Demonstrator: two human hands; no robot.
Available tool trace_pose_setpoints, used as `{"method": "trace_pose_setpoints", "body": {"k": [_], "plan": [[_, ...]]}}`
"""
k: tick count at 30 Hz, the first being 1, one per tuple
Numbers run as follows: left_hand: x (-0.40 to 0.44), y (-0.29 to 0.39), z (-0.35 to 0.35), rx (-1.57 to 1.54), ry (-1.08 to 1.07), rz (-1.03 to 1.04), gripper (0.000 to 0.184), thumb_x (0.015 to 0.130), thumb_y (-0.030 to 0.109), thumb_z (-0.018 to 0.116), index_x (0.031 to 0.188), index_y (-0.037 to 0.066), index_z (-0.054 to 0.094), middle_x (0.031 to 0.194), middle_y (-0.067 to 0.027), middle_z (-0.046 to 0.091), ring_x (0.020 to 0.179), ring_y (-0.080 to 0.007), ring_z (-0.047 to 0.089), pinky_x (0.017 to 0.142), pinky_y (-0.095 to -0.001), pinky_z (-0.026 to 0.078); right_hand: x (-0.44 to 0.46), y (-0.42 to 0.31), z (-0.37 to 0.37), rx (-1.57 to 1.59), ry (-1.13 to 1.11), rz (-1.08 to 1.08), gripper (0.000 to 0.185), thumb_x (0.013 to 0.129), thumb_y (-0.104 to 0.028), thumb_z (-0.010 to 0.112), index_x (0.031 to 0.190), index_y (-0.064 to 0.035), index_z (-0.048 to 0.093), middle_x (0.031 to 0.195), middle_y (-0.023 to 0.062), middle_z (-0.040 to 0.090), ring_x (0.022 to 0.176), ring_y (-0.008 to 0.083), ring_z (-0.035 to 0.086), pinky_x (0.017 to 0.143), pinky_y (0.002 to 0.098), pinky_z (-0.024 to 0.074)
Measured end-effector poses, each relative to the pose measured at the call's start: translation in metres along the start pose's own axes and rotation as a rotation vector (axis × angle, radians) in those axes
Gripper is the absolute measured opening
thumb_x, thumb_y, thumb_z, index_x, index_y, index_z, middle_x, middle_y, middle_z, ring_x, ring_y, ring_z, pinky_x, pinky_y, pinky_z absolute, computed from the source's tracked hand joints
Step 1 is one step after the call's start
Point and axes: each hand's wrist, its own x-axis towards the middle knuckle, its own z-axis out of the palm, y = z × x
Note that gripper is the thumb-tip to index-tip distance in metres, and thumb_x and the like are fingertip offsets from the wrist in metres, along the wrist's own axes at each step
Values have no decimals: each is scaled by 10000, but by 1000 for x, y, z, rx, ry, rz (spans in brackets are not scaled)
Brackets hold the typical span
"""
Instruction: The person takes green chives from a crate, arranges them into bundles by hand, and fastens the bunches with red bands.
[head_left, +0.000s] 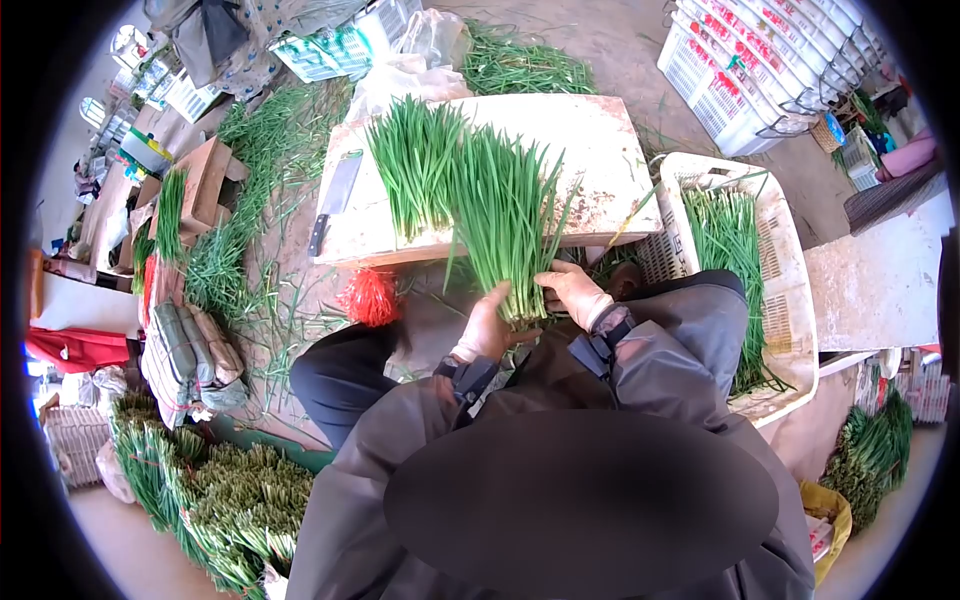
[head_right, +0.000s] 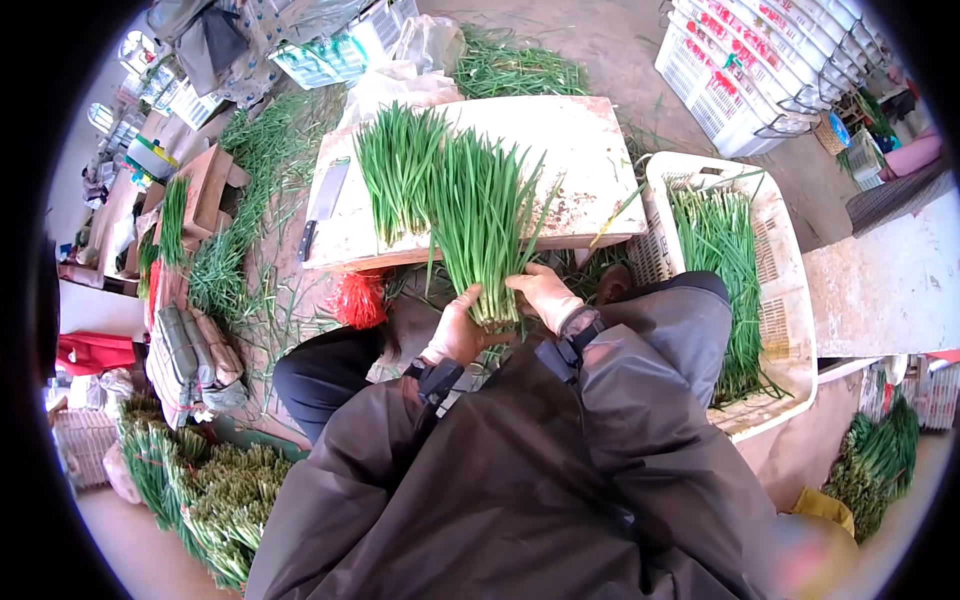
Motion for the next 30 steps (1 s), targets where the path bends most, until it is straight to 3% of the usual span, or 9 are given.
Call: {"method": "trace_pose_setpoints", "body": {"k": [4,5,8,9,12,13,17,22,30], "plan": [[9,-6,-2,80,45,-21,400,1027,336,603,1360,114,594,1238,-83,706,1098,-287,689,960,-577,557,-11,-11,9,33,22,27,435,982,-239,712,1334,-7,608,1224,99,707,1093,227,689,938,409,563],[6,-5,0,84,85,-12,394,987,257,688,1342,107,607,1207,-57,714,1089,-249,689,945,-528,566,-16,-14,13,52,19,28,461,972,-248,734,1344,-8,605,1235,96,704,1112,226,683,947,409,559],[-7,6,20,311,72,85,410,952,225,751,1321,102,623,1184,-37,718,1069,-219,691,917,-488,580,18,18,3,-153,-37,-223,533,935,-261,792,1364,-11,599,1234,101,706,1112,227,682,952,389,551],[-2,6,21,390,8,201,416,930,227,787,1301,109,639,1159,-25,723,1050,-202,696,893,-460,590,20,23,3,-121,-15,-258,471,919,-195,792,1312,9,632,1196,116,720,1080,229,694,934,367,552],[-2,2,28,254,39,147,445,927,155,785,1332,78,618,1152,-76,715,977,-193,702,798,-383,606,24,25,-9,149,-6,-172,378,915,-137,759,1235,42,665,1132,142,737,1023,235,715,898,371,567],[-1,0,27,247,76,109,381,993,324,708,1316,135,635,1177,-43,734,1060,-222,709,902,-486,590,25,24,-14,205,42,-152,298,922,-85,696,1178,68,678,1088,162,746,973,252,730,868,392,584],[15,-9,5,60,67,-62,512,1067,546,458,1385,162,573,1238,-83,724,1116,-305,703,960,-629,536,31,26,-27,332,-29,-48,273,949,-90,641,1167,70,680,1072,168,747,934,279,740,857,413,602],[6,-7,2,-88,83,-78,529,1062,532,477,1399,130,547,1299,-125,685,1149,-369,676,968,-673,517,36,31,-25,326,9,-31,181,936,-101,665,1057,28,705,1008,149,753,871,263,734,825,408,594],[15,-11,0,37,72,-62,478,1056,454,493,1382,109,548,1267,-120,686,1126,-344,678,963,-667,522,18,21,-6,124,33,-127,353,925,-136,743,1231,20,664,1152,111,729,1019,221,684,895,369,540]]}}
